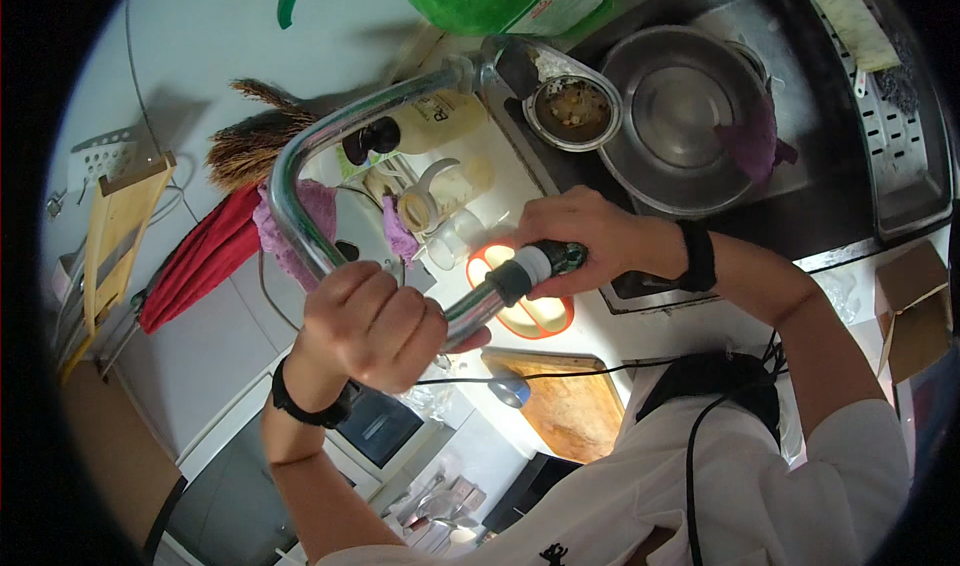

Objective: The person is installing a new water purifier filter on a kitchen faucet.

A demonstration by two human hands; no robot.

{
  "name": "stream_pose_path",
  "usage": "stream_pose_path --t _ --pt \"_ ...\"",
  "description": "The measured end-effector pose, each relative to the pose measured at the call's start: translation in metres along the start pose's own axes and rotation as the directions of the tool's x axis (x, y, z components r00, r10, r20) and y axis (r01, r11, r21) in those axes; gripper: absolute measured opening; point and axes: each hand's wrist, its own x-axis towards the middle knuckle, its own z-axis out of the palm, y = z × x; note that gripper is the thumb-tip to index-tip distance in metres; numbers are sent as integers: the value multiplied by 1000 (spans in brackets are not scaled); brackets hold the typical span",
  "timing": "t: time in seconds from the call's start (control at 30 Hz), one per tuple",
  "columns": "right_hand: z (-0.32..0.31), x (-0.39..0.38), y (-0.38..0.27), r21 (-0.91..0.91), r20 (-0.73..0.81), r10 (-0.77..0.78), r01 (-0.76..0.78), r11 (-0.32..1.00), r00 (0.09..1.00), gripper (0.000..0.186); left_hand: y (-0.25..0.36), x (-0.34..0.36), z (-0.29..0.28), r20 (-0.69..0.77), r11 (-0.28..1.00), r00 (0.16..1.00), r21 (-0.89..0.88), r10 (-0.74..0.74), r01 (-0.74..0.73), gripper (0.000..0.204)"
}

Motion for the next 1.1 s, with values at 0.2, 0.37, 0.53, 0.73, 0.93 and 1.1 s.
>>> stream_pose_path --t 0.2,0.37,0.53,0.73,0.93,1.1 --pt "-26 22 -16 -63 231 -102 119 991 968 31 5 -9 15 -61 992 992 65 108 -104 22" --pt "-23 8 -4 91 182 -1 -16 996 983 30 9 0 16 -170 996 983 68 70 -59 23" --pt "-16 -3 7 236 182 45 -88 968 982 29 11 4 13 -126 996 990 62 65 -58 27" --pt "-16 -2 10 330 224 74 -147 932 972 29 11 8 13 -139 995 987 76 77 -67 29" --pt "-18 8 14 434 297 155 -278 857 942 28 5 8 10 -161 996 985 79 56 -43 32" --pt "-28 29 7 395 410 141 -315 863 901 31 7 1 14 -151 989 980 87 129 -117 19"
